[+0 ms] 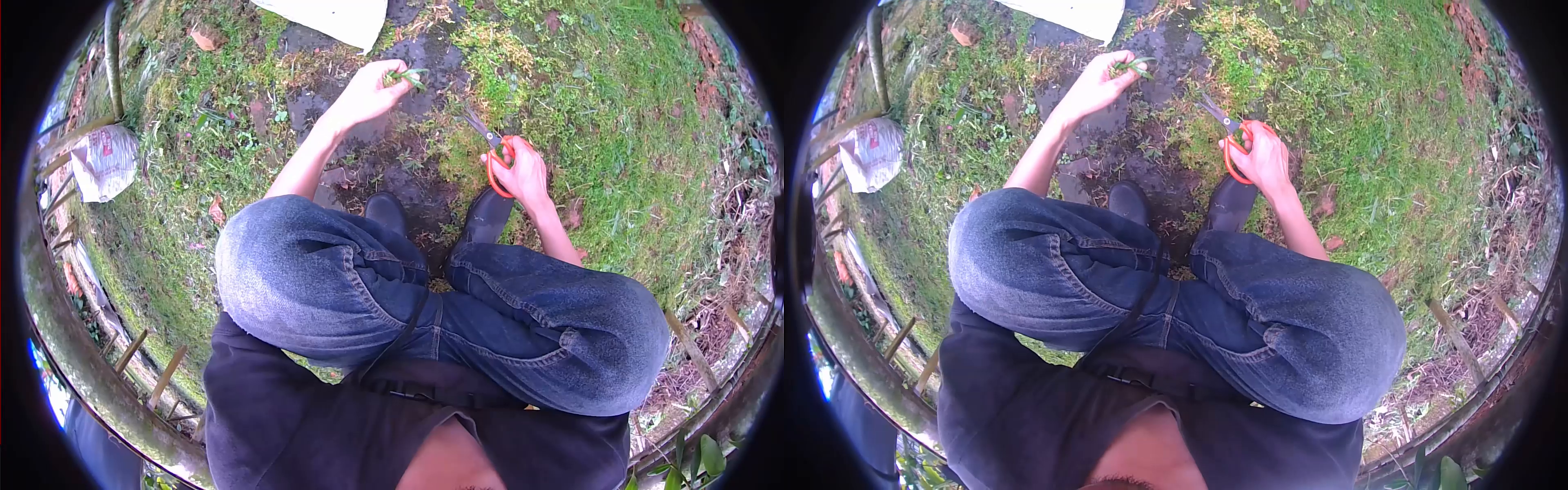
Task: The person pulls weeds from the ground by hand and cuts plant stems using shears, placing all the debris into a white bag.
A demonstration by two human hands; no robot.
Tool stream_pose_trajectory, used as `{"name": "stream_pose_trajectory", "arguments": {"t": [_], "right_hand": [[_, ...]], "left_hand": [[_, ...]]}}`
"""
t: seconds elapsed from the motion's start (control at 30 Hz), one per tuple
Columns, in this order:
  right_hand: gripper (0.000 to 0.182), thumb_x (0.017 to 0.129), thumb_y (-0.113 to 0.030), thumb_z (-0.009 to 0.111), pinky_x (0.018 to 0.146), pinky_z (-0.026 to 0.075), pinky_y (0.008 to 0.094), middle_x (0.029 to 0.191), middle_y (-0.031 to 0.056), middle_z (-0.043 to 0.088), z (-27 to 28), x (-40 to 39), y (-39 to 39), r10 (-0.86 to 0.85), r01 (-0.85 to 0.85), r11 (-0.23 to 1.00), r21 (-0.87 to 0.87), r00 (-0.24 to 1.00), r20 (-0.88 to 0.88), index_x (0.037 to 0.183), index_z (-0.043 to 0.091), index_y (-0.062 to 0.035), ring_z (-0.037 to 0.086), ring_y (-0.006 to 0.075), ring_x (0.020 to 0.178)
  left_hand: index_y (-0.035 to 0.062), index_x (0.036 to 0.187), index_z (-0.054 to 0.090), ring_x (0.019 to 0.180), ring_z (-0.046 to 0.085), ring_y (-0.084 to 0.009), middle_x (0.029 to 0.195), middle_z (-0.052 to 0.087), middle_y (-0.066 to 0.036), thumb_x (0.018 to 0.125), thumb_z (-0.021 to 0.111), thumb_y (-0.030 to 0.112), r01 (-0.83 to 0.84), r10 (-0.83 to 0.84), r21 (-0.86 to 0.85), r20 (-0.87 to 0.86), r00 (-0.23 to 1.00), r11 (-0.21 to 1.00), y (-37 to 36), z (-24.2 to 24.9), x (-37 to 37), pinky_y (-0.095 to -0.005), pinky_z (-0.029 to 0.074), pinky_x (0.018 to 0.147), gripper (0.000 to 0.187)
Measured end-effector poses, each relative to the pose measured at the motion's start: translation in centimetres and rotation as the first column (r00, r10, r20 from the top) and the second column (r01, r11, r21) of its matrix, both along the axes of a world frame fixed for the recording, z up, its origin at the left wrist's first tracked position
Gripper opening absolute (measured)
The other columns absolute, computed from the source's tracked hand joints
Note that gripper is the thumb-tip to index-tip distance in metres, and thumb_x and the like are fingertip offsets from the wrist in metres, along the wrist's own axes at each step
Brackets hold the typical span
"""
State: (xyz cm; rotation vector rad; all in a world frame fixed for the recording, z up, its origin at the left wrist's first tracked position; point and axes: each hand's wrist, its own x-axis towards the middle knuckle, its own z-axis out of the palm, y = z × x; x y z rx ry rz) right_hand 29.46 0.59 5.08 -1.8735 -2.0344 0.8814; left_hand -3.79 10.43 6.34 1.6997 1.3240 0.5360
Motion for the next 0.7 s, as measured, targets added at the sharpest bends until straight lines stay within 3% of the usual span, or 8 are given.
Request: {"name": "stream_pose_trajectory", "arguments": {"t": [0.1,0.2,0.37,0.4,0.47,0.5,0.6,0.7], "right_hand": [[0.047,0.077,-0.044,0.084,0.062,0.05,0.0428,0.068,0.0064,0.057,0.1,-0.1,0.3,0.025,-0.025,0.999,0.028,1.0,0.016,0.086,0.058,-0.005,0.063,0.0277,0.066],[0.047,0.076,-0.042,0.085,0.063,0.051,0.0423,0.068,0.0068,0.058,-0.2,-0.1,0.4,0.011,-0.01,0.999,0.037,1.0,-0.023,0.086,0.058,-0.0049,0.063,0.0277,0.067],[0.046,0.075,-0.041,0.086,0.062,0.05,0.042,0.068,0.0068,0.058,-0.3,-0.5,1.0,0.018,-0.018,0.999,0.049,1.0,-0.007,0.083,0.057,-0.0064,0.062,0.0278,0.065],[0.047,0.075,-0.041,0.086,0.062,0.05,0.0422,0.068,0.0067,0.058,-0.1,-0.5,1.3,0.019,-0.019,1.0,0.02,1.0,-0.009,0.083,0.056,-0.0066,0.061,0.0278,0.065],[0.047,0.075,-0.041,0.086,0.062,0.049,0.0425,0.068,0.0066,0.058,0.8,-1.1,2.1,0.021,-0.022,0.999,-0.037,1.0,-0.02,0.082,0.055,-0.0069,0.061,0.0278,0.065],[0.047,0.075,-0.041,0.086,0.061,0.049,0.0427,0.068,0.0063,0.057,0.5,-1.4,2.5,0.029,-0.028,1.0,0.01,0.996,-0.079,0.082,0.054,-0.0071,0.06,0.0276,0.064],[0.046,0.075,-0.04,0.086,0.061,0.048,0.0427,0.068,0.0063,0.056,0.0,-2.4,3.5,0.063,-0.053,0.994,0.09,0.992,-0.11,0.082,0.055,-0.007,0.059,0.0275,0.063],[0.045,0.075,-0.038,0.087,0.061,0.049,0.0432,0.068,0.0068,0.056,0.0,-3.3,4.3,0.085,-0.069,0.99,0.124,0.988,-0.127,0.084,0.057,-0.0061,0.06,0.0284,0.064]], "left_hand": [[0.0033,0.119,0.069,0.098,0.061,-0.009,0.104,0.071,-0.001,0.101,0.061,0.019,-0.074,0.074,-0.113,-0.007,0.997,0.991,1.2,3.5,-0.8,-0.03,0.048,0.092,0.025],[0.0025,0.129,0.065,0.104,0.061,-0.0113,0.114,0.071,-0.005,0.1,0.062,0.023,-0.2,0.198,0.034,0.062,0.978,0.979,2.5,4.5,-2.6,-0.0311,0.047,0.096,0.035],[0.0037,0.143,0.054,0.124,0.06,-0.0289,0.132,0.065,-0.018,0.097,0.065,0.041,-0.227,0.245,0.132,-0.145,0.959,0.965,4.7,13.4,-3.9,-0.041,0.044,0.109,0.06],[0.0064,0.14,0.057,0.12,0.063,-0.0253,0.13,0.067,-0.015,0.099,0.062,0.042,-0.208,0.232,0.147,-0.168,0.958,0.967,5.3,15.0,-4.1,-0.0404,0.047,0.105,0.055],[0.0074,0.118,0.069,0.088,0.066,-0.0163,0.096,0.073,-0.005,0.094,0.063,0.047,-0.236,0.264,0.257,-0.082,0.961,0.937,7.3,15.6,-5.3,-0.0366,0.052,0.083,0.047],[0.0086,0.109,0.07,0.084,0.066,-0.0183,0.089,0.071,-0.005,0.094,0.065,0.049,-0.22,0.259,0.193,-0.21,0.943,0.956,9.3,15.6,-6.2,-0.0375,0.054,0.078,0.044],[0.0065,0.128,0.064,0.081,0.06,-0.0099,0.095,0.067,-0.005,0.099,0.06,0.02,-0.182,0.171,0.187,0.074,0.982,0.965,10.7,21.9,-7.1,-0.0289,0.051,0.07,0.032],[0.0033,0.123,0.066,0.077,0.059,-0.0102,0.091,0.067,-0.003,0.099,0.061,0.02,-0.364,0.364,0.394,0.078,0.928,0.844,9.8,28.0,-6.0,-0.0277,0.05,0.068,0.03]]}}
